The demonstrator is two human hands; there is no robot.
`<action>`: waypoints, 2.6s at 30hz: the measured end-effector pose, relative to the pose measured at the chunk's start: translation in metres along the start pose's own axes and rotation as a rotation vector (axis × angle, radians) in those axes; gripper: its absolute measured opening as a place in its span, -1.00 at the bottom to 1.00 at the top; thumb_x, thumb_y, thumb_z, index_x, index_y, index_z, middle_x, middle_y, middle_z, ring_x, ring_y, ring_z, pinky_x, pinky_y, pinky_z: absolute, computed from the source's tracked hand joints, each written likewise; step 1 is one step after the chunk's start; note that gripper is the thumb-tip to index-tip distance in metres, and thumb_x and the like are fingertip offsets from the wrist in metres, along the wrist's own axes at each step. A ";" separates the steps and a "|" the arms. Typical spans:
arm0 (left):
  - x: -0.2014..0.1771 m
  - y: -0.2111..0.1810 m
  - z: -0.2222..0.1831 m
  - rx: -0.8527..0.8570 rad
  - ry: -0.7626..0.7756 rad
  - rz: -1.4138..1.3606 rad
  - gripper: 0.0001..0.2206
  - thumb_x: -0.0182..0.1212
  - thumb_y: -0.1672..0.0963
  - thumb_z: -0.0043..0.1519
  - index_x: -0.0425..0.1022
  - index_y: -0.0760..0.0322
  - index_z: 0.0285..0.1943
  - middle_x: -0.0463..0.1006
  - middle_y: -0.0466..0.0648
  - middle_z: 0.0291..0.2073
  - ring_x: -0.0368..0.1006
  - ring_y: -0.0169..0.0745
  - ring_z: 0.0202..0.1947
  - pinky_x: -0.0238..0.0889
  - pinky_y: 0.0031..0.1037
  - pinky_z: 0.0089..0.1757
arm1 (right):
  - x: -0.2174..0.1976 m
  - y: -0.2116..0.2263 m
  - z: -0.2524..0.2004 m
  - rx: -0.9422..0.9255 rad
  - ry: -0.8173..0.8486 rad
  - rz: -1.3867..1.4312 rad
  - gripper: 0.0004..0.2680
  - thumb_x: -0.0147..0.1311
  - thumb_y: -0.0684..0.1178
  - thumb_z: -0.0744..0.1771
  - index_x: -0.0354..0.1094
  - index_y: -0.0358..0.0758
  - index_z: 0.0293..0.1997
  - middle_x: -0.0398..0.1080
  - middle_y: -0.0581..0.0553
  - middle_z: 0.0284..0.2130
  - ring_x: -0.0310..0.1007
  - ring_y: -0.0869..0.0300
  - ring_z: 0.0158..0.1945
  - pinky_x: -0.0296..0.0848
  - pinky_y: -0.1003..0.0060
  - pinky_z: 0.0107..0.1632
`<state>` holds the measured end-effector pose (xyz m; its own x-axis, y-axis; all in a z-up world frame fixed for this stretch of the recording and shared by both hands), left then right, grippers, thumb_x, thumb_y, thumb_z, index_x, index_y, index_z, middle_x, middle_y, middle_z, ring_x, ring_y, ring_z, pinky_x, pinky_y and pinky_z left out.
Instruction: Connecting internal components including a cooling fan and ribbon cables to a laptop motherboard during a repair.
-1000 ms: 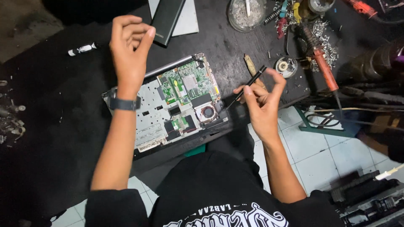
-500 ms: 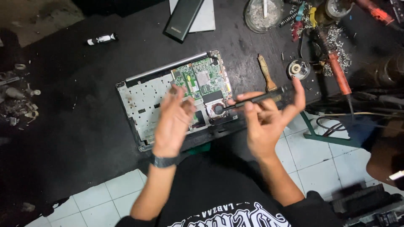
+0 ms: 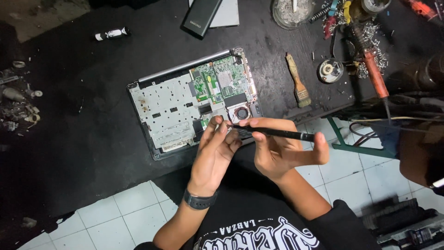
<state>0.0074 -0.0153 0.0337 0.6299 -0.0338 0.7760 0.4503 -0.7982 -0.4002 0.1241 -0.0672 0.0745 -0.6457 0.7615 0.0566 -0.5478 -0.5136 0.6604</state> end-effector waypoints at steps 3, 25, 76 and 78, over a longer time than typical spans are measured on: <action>-0.001 0.000 -0.001 0.024 0.013 0.014 -0.84 0.12 0.17 0.38 0.24 0.14 0.06 0.44 -0.17 -0.16 0.50 -0.28 -0.16 0.36 -0.52 -0.15 | -0.002 -0.003 -0.002 0.001 0.019 -0.006 -0.27 0.05 -0.44 0.34 -0.53 0.02 0.52 0.46 -0.47 -0.35 0.57 -0.22 -0.35 0.64 0.00 -0.19; 0.003 0.013 0.033 0.026 -0.013 0.281 -0.69 0.21 0.09 0.33 0.31 0.32 0.15 0.47 0.20 0.23 0.57 -0.01 0.03 0.52 -0.42 -0.10 | -0.064 -0.052 -0.019 0.232 0.109 -0.114 -0.33 0.04 -0.48 0.38 -0.50 0.02 0.45 0.51 -0.47 -0.19 0.60 -0.16 -0.12 0.61 0.07 -0.04; -0.019 0.019 0.068 0.640 0.193 1.792 -0.30 0.54 0.03 0.11 0.33 0.21 0.43 -0.19 0.14 0.59 -0.35 0.14 0.58 -0.47 0.04 0.42 | -0.051 -0.098 -0.038 0.002 0.369 -0.494 -0.56 0.35 -0.27 0.29 0.12 -0.09 0.18 0.54 -0.24 -0.28 0.58 -0.18 -0.30 0.55 0.03 -0.40; -0.014 0.016 0.065 0.596 0.228 1.800 -0.37 0.48 0.05 0.18 0.33 0.31 0.40 -0.18 0.22 0.58 -0.35 0.21 0.57 -0.48 0.03 0.41 | -0.039 -0.081 -0.019 0.159 0.435 -0.286 -0.48 0.18 -0.42 0.32 -0.01 -0.16 0.37 0.49 -0.34 -0.01 0.57 -0.30 -0.05 0.62 0.01 -0.24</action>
<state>0.0466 0.0117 -0.0153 0.4719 -0.5743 -0.6689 -0.3883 0.5458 -0.7425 0.1838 -0.0631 0.0052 -0.6614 0.6109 -0.4351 -0.6689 -0.2181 0.7106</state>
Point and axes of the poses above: each hand's wrist, its own z-axis towards the middle knuckle, its own x-axis out of the palm, y = z × x, the point moved 2 cm from there along z, towards the middle knuckle
